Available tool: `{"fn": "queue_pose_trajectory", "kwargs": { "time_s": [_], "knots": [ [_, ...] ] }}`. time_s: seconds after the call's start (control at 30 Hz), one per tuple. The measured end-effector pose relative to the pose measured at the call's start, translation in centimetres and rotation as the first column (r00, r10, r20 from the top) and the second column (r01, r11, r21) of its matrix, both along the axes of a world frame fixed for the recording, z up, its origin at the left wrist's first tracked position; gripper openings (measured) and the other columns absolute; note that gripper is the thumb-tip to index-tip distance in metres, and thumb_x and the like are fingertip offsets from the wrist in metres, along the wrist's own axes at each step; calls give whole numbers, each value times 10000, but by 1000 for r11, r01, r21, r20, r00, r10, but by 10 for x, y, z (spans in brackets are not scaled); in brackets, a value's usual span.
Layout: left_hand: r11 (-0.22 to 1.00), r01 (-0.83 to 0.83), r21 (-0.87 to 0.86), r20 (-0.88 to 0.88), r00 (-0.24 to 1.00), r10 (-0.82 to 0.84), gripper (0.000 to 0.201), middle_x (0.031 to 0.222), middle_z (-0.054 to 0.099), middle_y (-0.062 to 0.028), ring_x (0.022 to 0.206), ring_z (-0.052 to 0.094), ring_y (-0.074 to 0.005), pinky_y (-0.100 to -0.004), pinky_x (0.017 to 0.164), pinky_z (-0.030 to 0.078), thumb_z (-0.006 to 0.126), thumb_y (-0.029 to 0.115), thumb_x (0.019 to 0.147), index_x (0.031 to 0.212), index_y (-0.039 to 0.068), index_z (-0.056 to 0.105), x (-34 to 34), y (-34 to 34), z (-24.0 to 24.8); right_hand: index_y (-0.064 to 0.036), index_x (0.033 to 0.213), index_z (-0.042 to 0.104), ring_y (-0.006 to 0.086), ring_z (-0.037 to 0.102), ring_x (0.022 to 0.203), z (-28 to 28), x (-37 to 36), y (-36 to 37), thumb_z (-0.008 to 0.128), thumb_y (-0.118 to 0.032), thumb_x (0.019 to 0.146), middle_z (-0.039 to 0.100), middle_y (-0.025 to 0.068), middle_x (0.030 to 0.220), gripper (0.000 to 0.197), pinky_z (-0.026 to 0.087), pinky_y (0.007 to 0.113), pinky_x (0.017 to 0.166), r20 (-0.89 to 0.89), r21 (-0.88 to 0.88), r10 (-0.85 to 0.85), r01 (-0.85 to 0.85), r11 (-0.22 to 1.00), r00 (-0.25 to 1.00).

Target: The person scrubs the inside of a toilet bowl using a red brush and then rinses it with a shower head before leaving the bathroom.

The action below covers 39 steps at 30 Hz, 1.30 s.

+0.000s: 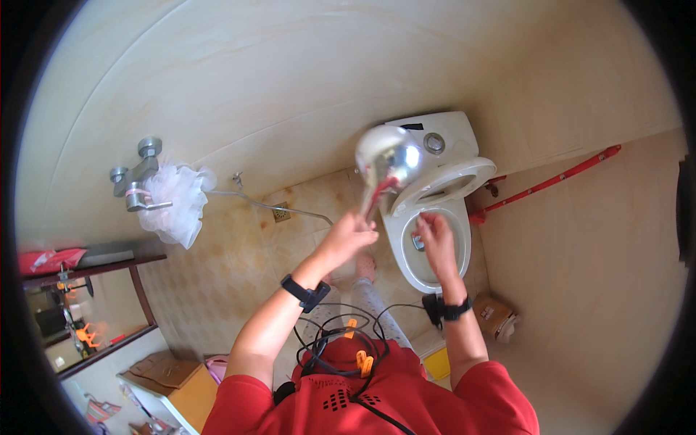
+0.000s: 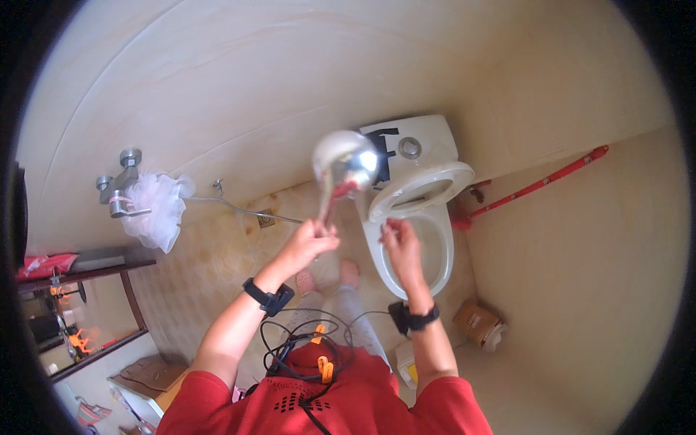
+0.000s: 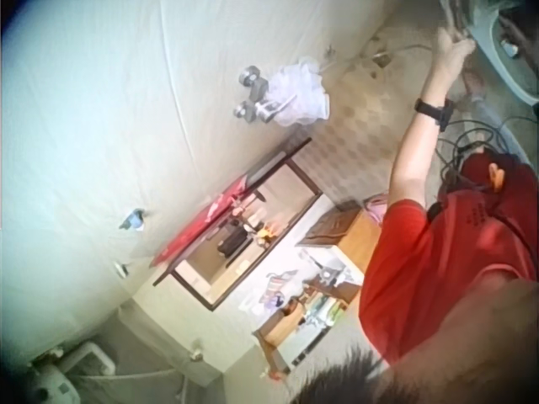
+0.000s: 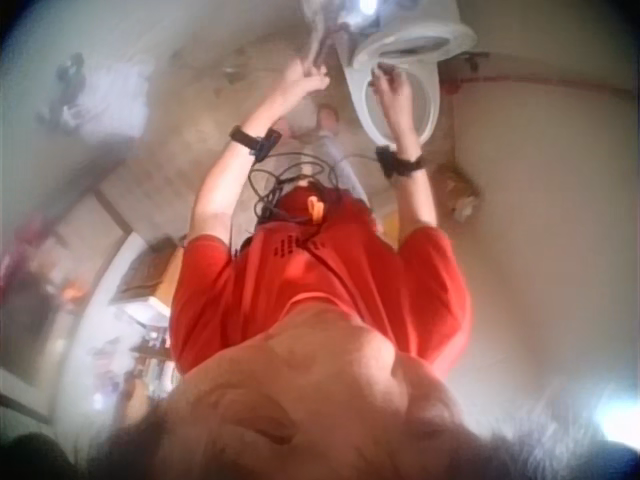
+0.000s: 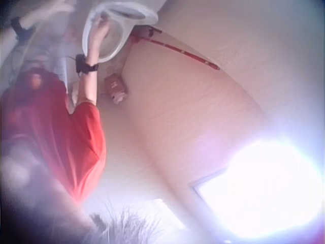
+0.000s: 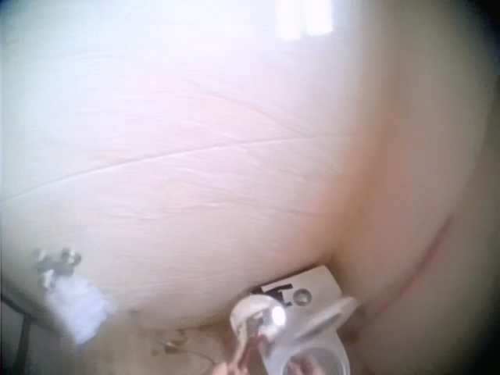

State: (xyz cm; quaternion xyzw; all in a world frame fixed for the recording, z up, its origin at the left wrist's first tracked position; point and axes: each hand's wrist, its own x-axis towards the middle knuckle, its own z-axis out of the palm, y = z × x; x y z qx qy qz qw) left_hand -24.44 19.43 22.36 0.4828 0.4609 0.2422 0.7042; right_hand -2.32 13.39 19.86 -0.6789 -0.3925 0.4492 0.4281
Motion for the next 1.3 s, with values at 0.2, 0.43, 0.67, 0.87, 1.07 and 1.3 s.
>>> {"fn": "queue_pose_trajectory", "kwargs": {
  "time_s": [0.2, 0.43, 0.67, 0.87, 1.07, 1.3],
  "knots": [
    [912, 299, 280, -266, 937, -226, 577, 977, 622, -244, 873, 645, -292, -362, 734, 523, 569, 171, 867, 1300, -66, 271, 51, -25, 0, 42, 1140, 487, 120, 568, 709, 48, -38, -30, 568, -224, 900, 597, 75, 885, 367, 471, 249, 640, -84, -144, 87, -98, 985, 993],
    [882, 228, 412, -183, 969, -165, 574, 786, 603, -268, 710, 640, -339, -386, 616, 517, 481, 102, 896, 1334, -128, 190, 52, -40, 6, 21, 923, 548, 47, 481, 556, 57, -55, -17, 535, -229, 927, 573, 16, 715, 251, 365, 190, 437, 46, 4, 33, -34, 999, 998],
    [934, -25, 356, -113, 991, 70, 810, 861, 613, -245, 770, 623, -352, -393, 696, 498, 629, 151, 799, 1355, -133, 113, -10, -51, 43, 19, 897, 583, 56, 497, 563, 66, -85, 11, 605, -243, 892, 580, 25, 698, 264, 390, 208, 438, 171, 29, 345, -355, 934, 923],
    [699, 73, 712, -400, 860, 318, 669, 1006, 603, -215, 984, 596, -298, -377, 830, 474, 662, 153, 776, 1278, -120, 313, -88, -85, 9, 63, 780, 574, 250, 612, 534, 121, -127, 30, 692, -246, 801, 625, 151, 620, 332, 479, 353, 527, 356, -81, 685, -709, 700, 635],
    [895, -314, 316, -446, 783, 432, 397, 1112, 591, -163, 1033, 573, -254, -347, 874, 455, 555, 230, 892, 1209, 2, 480, -232, -172, 38, -14, 707, 537, 338, 610, 621, 114, -178, 30, 699, -171, 731, 598, 156, 666, 227, 497, 399, 575, 759, 103, 588, -943, 315, 279],
    [653, -666, 362, -412, 514, 752, 401, 1020, 618, -142, 931, 599, -214, -325, 790, 477, 579, 252, 864, 1164, -6, 512, -361, -320, 44, -25, 866, 504, 343, 593, 648, 148, -299, -19, 629, -168, 737, 583, 158, 767, 229, 498, 414, 601, 850, 1, 527, -1000, -25, -13]
  ]
}}
